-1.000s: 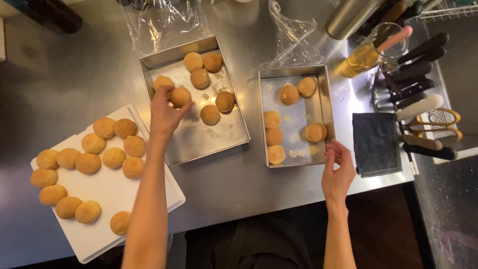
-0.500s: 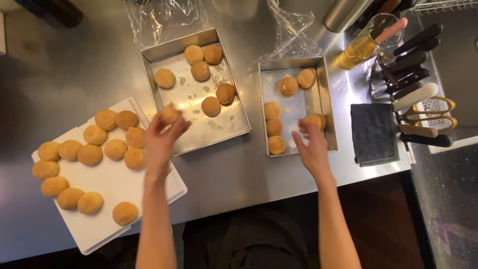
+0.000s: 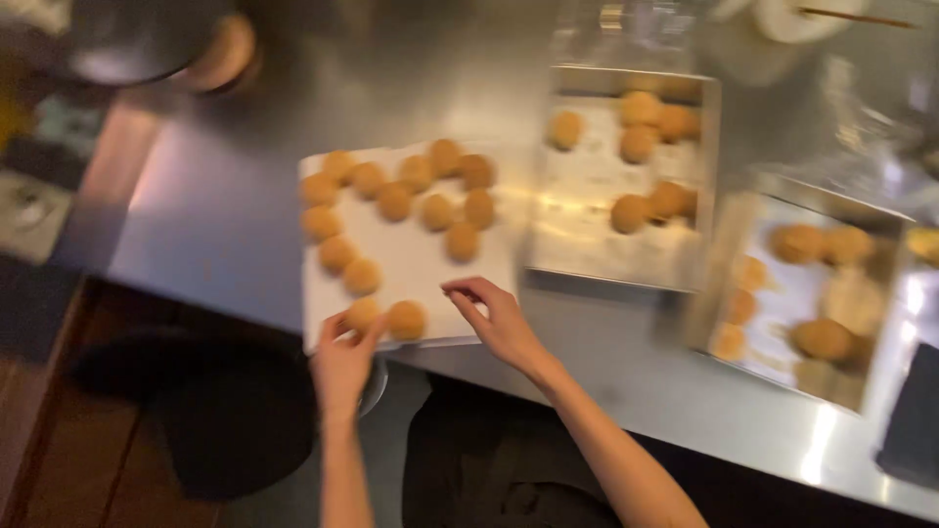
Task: Arrange small baked goods in a heart shape on a white tray.
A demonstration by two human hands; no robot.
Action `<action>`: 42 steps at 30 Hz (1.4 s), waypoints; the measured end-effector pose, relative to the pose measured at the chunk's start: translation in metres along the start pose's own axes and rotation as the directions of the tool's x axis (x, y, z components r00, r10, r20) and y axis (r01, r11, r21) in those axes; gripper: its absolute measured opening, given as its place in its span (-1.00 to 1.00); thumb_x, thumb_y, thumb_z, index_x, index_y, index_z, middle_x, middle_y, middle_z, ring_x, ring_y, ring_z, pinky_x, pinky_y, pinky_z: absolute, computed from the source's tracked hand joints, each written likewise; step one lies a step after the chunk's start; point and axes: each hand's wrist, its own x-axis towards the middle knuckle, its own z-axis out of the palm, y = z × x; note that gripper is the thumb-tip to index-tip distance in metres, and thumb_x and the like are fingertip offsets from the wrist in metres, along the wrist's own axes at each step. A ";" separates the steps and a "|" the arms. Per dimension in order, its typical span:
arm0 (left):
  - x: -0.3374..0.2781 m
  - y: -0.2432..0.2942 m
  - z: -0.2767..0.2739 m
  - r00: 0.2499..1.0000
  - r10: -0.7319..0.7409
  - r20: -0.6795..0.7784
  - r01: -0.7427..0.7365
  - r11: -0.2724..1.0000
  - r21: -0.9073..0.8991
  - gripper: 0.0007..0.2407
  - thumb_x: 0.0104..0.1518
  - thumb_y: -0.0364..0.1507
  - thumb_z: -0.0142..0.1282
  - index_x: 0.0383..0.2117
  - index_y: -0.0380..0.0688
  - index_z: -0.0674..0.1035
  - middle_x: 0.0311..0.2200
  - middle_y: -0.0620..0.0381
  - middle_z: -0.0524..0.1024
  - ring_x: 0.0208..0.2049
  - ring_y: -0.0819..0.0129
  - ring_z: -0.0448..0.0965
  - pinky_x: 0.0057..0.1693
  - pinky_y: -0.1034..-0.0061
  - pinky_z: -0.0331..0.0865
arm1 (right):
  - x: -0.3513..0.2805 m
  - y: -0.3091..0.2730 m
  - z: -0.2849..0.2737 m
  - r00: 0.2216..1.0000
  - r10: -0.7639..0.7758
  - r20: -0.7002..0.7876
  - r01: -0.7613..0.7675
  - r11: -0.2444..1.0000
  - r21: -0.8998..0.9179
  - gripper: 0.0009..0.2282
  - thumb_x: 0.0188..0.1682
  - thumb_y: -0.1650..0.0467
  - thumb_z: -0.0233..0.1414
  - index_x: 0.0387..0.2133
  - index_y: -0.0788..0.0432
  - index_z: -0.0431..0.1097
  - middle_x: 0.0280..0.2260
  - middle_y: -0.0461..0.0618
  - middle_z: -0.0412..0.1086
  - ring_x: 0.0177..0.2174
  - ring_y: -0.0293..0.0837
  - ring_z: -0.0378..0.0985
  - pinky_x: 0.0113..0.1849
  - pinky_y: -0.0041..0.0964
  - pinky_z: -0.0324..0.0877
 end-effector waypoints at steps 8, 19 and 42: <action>0.041 -0.026 0.028 0.973 0.221 -0.064 -0.212 0.970 0.118 -0.59 -0.12 -0.36 0.47 -0.22 -0.37 0.57 -0.24 -0.22 0.62 -0.20 -0.04 0.65 -0.05 0.26 0.51 | 0.068 0.052 0.104 0.980 0.054 0.190 -0.023 0.986 -0.163 -0.74 0.06 0.37 0.08 -0.06 0.30 0.46 -0.18 0.16 0.54 -0.21 -0.05 0.64 -0.14 -0.23 0.53; 0.026 -0.029 0.019 0.998 0.065 0.009 -0.054 0.894 -0.445 -0.60 -0.02 -0.61 0.36 -0.03 -0.35 0.48 -0.32 -0.07 0.62 -0.28 0.28 0.73 -0.13 0.48 0.66 | 0.075 0.047 0.104 0.982 0.088 0.165 -0.055 0.979 -0.196 -0.68 -0.06 0.39 0.22 -0.06 0.29 0.48 -0.19 0.11 0.57 -0.19 -0.14 0.66 -0.12 -0.28 0.54; 0.038 -0.035 -0.015 0.936 0.335 0.110 -0.302 0.922 -0.241 -0.58 -0.05 -0.52 0.41 -0.05 -0.20 0.50 -0.22 -0.01 0.60 -0.27 0.26 0.69 -0.13 0.43 0.59 | -0.006 -0.005 0.112 0.999 -0.008 0.045 0.034 0.804 -0.594 -0.16 -0.37 0.53 0.32 0.29 0.12 0.10 -0.01 0.13 0.32 -0.02 0.14 0.36 0.05 -0.07 0.32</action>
